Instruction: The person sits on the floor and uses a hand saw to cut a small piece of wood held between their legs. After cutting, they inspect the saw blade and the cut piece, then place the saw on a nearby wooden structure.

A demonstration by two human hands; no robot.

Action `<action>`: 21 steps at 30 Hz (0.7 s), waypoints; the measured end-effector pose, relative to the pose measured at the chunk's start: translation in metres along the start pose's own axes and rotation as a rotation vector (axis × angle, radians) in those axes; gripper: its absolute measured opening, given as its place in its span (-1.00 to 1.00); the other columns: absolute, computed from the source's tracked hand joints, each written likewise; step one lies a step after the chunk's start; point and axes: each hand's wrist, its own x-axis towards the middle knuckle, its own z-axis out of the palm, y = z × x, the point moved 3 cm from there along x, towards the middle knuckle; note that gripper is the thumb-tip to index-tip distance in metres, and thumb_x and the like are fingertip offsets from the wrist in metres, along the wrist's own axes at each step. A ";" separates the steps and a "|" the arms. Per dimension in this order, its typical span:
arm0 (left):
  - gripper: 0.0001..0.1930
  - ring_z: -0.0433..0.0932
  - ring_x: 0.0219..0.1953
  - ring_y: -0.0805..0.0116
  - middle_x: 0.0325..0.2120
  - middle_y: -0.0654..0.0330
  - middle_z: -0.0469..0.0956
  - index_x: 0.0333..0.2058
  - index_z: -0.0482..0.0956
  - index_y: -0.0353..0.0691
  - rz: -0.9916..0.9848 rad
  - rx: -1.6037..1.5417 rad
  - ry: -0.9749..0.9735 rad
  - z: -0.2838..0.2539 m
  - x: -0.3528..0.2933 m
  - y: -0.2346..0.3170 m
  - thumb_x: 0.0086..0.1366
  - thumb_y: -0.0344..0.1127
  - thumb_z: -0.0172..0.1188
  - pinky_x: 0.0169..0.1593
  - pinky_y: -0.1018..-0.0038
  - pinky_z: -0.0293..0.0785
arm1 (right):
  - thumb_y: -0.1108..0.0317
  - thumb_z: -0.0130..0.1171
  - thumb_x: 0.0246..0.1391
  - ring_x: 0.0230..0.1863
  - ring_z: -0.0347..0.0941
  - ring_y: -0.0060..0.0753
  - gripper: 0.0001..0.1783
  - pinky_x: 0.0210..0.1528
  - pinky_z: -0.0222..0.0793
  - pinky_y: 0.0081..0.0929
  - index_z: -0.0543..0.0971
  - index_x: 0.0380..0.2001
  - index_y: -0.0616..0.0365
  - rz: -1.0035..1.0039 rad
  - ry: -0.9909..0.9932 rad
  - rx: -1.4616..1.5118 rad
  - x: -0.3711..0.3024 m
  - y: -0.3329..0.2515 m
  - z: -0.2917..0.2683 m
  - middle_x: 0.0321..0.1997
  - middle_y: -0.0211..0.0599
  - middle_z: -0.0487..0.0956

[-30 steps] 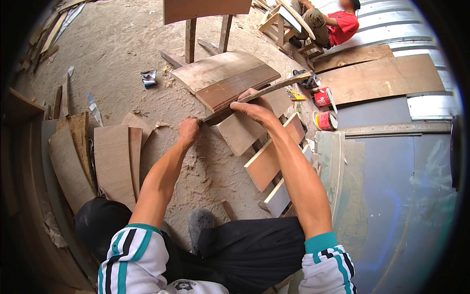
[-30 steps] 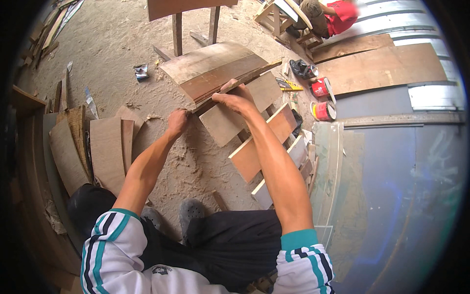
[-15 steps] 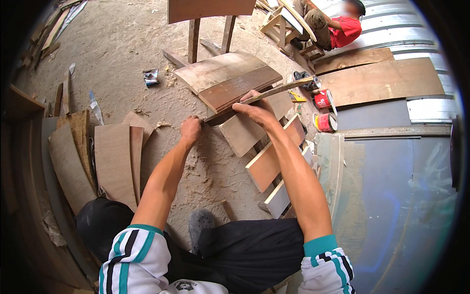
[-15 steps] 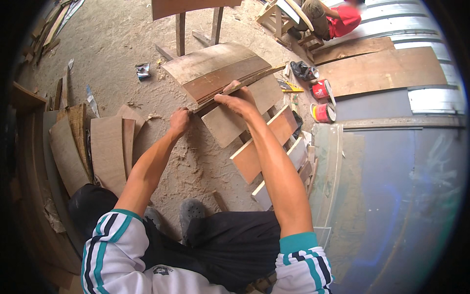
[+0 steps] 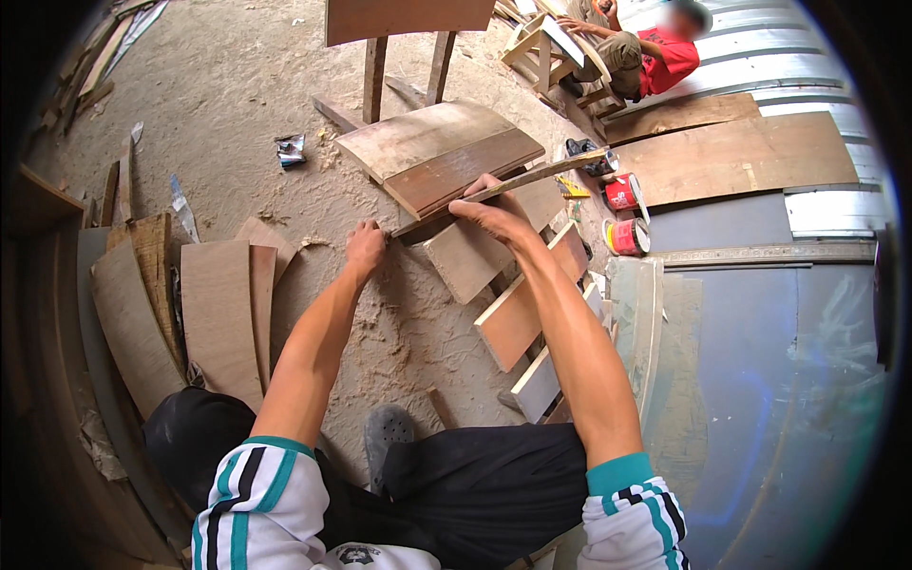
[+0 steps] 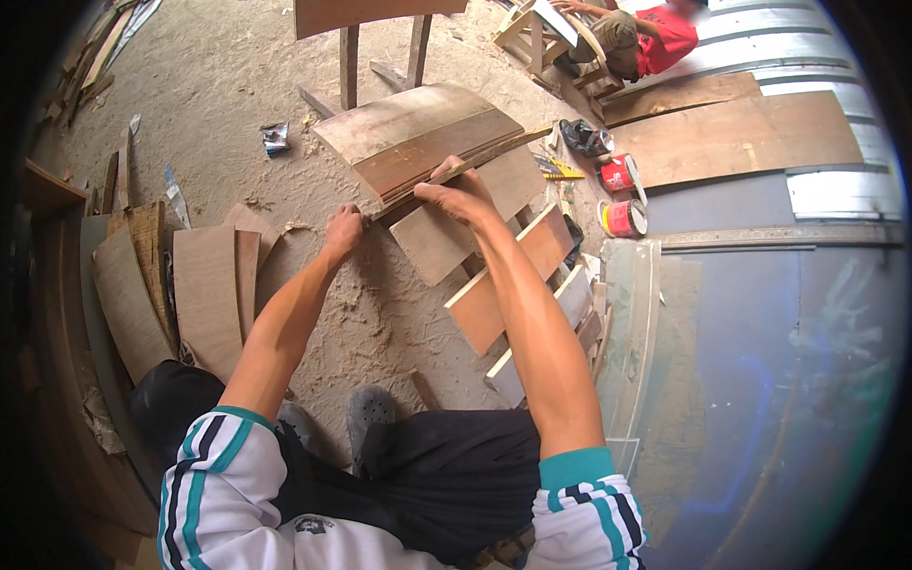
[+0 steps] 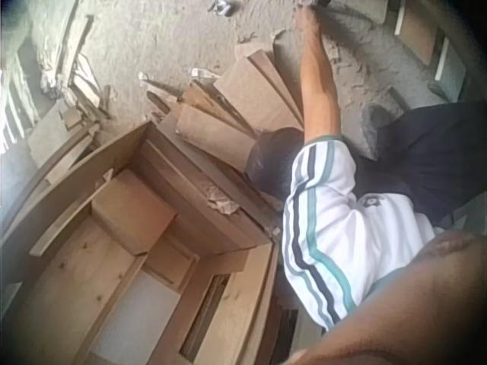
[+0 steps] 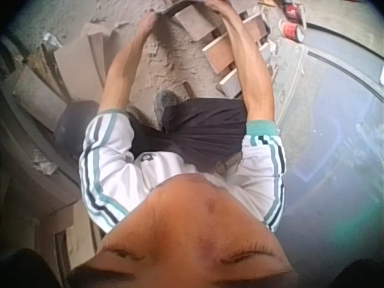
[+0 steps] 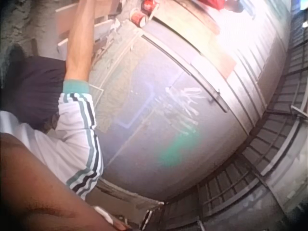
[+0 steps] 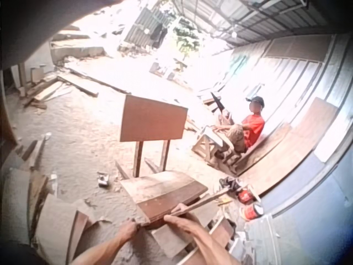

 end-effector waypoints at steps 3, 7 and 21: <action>-0.72 0.35 0.14 0.12 -0.03 0.12 0.46 -0.12 0.66 -0.02 -0.009 -0.009 -0.007 0.001 0.001 0.001 0.34 -0.18 0.01 0.16 0.18 0.30 | 0.12 0.47 -0.19 -0.28 0.40 -0.51 -0.59 -0.22 0.34 -0.46 0.51 -0.41 0.13 0.009 0.005 -0.007 0.000 0.002 -0.001 -0.42 -0.41 0.53; -0.70 0.34 0.16 0.12 -0.02 0.12 0.47 -0.11 0.66 -0.04 -0.039 -0.032 -0.027 0.004 0.003 -0.004 0.38 -0.10 0.00 0.18 0.16 0.28 | 0.15 0.47 -0.20 -0.30 0.41 -0.51 -0.60 -0.24 0.35 -0.46 0.51 -0.42 0.13 0.011 0.001 -0.008 0.000 -0.001 0.001 -0.44 -0.41 0.53; -0.70 0.31 0.17 0.13 0.03 0.17 0.45 -0.10 0.66 -0.05 -0.006 -0.039 -0.043 0.008 0.004 -0.011 0.28 -0.29 0.01 0.20 0.16 0.25 | 0.22 0.51 -0.23 -0.38 0.36 -0.57 -0.59 -0.37 0.31 -0.50 0.47 -0.40 0.09 -0.024 0.024 0.060 0.004 0.008 0.003 -0.48 -0.49 0.46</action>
